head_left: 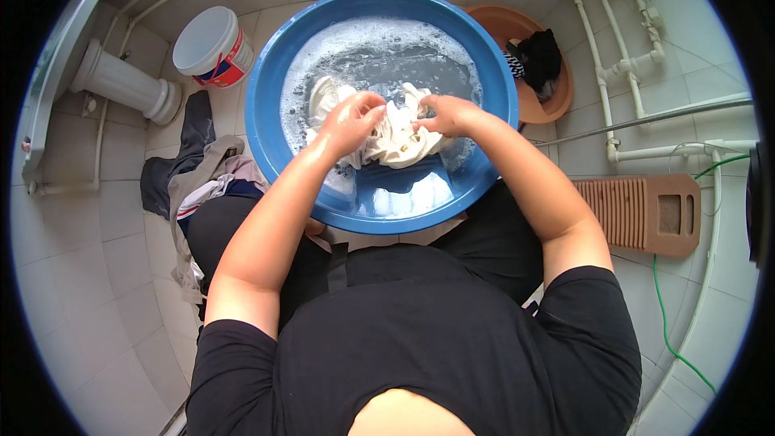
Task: The person hand-washes a striped garment and a white garment in a blue basin filled with soapy water. They scrub the clothes against a washboard, rinse them in the water, and wring them out by hand.
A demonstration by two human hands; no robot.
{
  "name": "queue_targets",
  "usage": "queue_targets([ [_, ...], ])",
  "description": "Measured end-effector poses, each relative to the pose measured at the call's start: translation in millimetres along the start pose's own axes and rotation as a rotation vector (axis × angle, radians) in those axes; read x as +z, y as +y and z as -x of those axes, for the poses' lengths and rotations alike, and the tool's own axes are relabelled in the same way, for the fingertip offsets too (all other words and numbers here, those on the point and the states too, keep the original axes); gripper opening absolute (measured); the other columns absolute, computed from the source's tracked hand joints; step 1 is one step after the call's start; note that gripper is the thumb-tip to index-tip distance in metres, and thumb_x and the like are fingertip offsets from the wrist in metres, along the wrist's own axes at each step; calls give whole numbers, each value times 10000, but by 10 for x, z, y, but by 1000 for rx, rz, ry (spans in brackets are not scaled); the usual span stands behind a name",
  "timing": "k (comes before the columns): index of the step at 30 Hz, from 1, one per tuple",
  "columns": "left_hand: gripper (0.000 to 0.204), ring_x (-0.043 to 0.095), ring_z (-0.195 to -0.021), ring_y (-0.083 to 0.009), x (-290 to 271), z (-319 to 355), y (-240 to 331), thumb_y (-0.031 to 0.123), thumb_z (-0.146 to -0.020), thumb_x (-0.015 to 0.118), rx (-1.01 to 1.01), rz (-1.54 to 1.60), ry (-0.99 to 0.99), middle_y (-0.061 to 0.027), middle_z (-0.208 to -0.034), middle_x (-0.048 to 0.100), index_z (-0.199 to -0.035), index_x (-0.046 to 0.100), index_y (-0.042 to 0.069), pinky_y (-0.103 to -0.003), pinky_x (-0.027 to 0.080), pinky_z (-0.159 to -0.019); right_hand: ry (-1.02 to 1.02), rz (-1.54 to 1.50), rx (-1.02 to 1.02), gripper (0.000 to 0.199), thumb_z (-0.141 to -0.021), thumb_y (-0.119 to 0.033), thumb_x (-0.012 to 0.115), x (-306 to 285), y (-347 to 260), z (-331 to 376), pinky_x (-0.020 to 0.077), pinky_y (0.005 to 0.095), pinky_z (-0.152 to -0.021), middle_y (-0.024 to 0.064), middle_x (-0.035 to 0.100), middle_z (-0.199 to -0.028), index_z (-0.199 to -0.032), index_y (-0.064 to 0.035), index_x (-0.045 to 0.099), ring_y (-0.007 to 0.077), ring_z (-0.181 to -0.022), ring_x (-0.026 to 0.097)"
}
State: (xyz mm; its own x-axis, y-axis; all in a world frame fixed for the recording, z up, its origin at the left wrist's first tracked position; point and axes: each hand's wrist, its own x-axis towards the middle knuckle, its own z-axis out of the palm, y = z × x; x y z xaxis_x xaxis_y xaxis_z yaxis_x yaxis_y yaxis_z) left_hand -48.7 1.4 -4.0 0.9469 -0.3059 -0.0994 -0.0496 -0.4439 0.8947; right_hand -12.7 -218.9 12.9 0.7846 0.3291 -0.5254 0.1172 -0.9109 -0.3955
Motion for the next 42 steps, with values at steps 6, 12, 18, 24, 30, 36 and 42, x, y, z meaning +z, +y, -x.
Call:
queue_targets([
  [6,380,554,-941,-293,-180,5,-71,265,-741,601,100,-602,-3,-153,-1048,562,-1080,573,96,-377,444,-792,126,127,-313,305,-751,-324,614,9,-18,131,443,379,-795,109,561,-971,-957,-99,619,296,-951,537],
  [12,285,537,-953,-301,-551,132,259,277,-730,581,-87,-714,-353,-176,-998,562,-885,610,40,-360,431,-776,-6,-175,-408,719,-674,-479,667,47,43,75,435,350,-854,153,514,-1155,-1225,-76,443,307,-1056,507],
  [18,219,561,-886,-184,-819,178,58,182,-837,478,-126,941,-61,-64,-920,588,-977,562,35,-304,431,-787,-116,234,-339,682,-669,-495,665,-5,-114,98,446,340,-836,127,555,-1137,-1172,-59,519,278,-997,551],
  [24,438,544,-1016,-331,-678,-38,-124,280,-876,318,-505,1459,345,-206,-1091,560,-1108,491,-49,-455,409,-929,181,-568,-463,297,-805,-282,581,-315,4,-62,445,302,-755,100,544,-1086,-798,7,649,188,-885,556],
  [30,421,533,-1056,-325,-171,-227,-349,243,-924,309,-608,1350,181,-222,-1177,502,-1198,396,-64,-435,424,-931,330,-325,22,672,-688,-412,648,121,174,-668,423,335,-873,188,547,-1109,-1206,-33,450,270,-1021,540],
  [36,263,572,-969,-295,-100,-327,-619,119,-905,389,-601,1079,534,-184,-1110,528,-1155,423,46,-451,460,-882,127,-28,227,601,-763,-497,503,116,64,-1071,361,399,-956,171,491,-1232,-1227,-114,497,303,-1138,472],
  [42,336,542,-1027,-283,-210,-377,-557,259,-886,460,-306,1524,355,-137,-1116,545,-1156,451,60,-441,430,-902,441,44,-88,330,-753,-208,542,222,-242,-1277,435,378,-857,150,545,-1107,-1068,-113,561,326,-1023,527],
])
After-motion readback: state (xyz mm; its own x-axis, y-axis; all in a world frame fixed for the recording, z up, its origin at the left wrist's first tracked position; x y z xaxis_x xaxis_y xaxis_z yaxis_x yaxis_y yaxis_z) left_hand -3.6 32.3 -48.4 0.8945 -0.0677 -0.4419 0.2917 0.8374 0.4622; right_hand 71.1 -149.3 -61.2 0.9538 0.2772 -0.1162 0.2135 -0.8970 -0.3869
